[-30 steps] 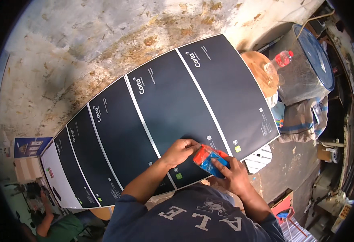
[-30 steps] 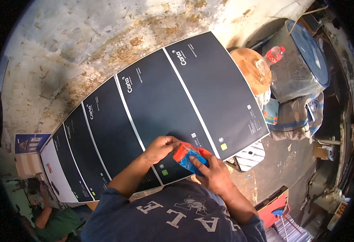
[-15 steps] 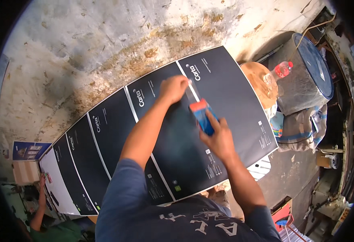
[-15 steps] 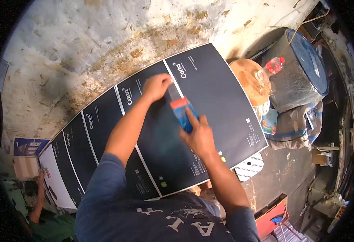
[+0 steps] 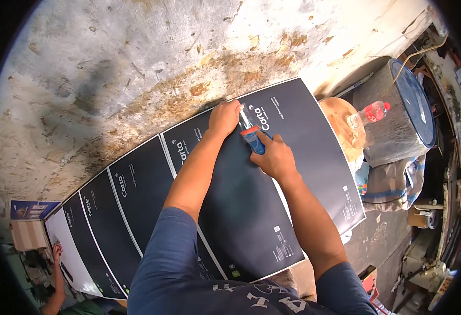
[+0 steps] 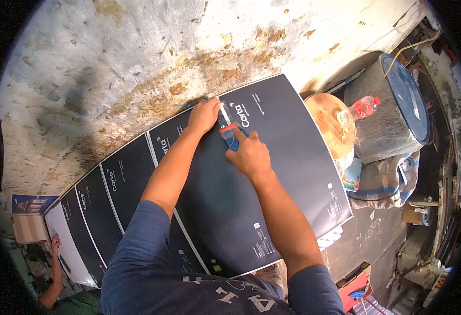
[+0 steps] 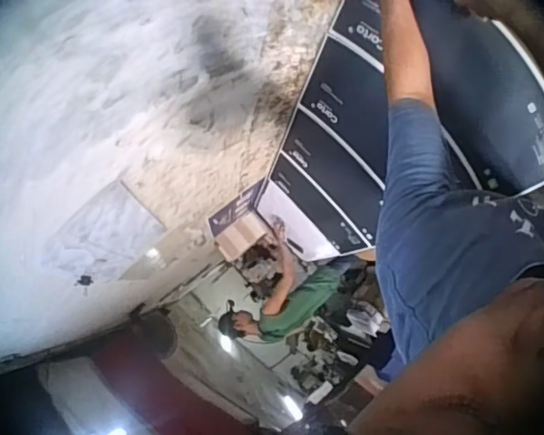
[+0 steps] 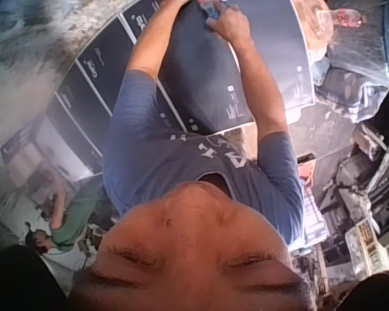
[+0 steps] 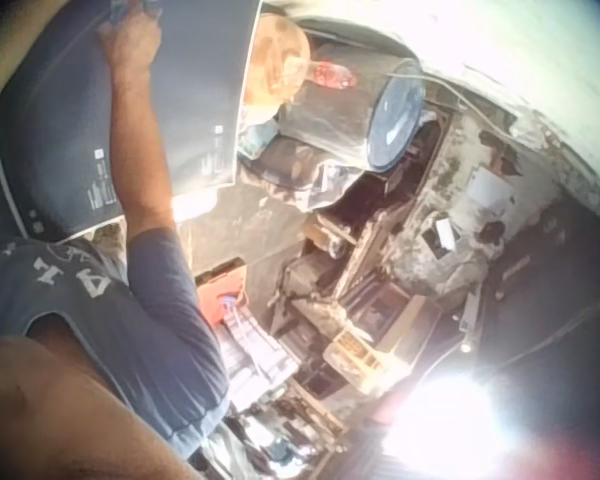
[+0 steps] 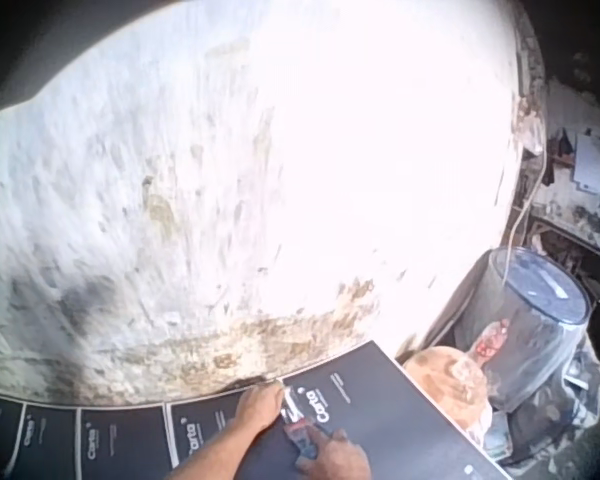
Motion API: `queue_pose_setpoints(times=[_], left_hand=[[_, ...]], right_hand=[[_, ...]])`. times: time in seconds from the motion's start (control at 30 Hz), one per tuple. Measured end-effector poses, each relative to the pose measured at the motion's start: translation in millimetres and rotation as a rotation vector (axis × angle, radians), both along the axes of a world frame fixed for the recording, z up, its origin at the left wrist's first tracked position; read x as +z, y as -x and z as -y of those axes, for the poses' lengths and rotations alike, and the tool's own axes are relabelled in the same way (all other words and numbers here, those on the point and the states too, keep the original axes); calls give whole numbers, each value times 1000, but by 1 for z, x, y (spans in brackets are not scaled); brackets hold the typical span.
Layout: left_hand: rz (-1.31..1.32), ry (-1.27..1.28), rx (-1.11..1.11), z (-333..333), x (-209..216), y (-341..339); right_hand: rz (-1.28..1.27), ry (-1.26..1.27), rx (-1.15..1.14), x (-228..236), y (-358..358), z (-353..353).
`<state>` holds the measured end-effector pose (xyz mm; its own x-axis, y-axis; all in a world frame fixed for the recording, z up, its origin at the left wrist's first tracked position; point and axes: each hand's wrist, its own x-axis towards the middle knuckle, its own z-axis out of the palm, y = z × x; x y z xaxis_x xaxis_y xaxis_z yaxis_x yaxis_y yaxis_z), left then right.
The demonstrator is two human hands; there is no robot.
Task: The person aligns several black folders on a table and applies tape across the seams using a hand-held tape dispenser.
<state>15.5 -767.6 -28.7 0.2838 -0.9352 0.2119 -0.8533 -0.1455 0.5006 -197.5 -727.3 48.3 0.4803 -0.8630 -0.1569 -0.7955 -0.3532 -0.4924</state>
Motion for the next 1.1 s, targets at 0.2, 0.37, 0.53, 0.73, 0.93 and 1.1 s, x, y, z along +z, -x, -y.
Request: queue_pose_setpoints(times=[0.2,0.37,0.53,0.73,0.93,1.1], left_hand=[[27,18,102,13,-15,-16],[2,-71,162,22,-5,-12],[47,-179,231,29,1,-12],[182,-231,173,28,-7,-11],[350,94,142,21,-16,-16],[385,414,74,-1,-2,-4]], right_hand=[[3,11,14,7,-21,11],[-39,-5,22,5,-31,28],[-60,-47,35,9,-38,40],[-99,-65,11,10,-42,39],[-130,-94,12,17,-45,38],[-150,-103,-1,18,-42,39]])
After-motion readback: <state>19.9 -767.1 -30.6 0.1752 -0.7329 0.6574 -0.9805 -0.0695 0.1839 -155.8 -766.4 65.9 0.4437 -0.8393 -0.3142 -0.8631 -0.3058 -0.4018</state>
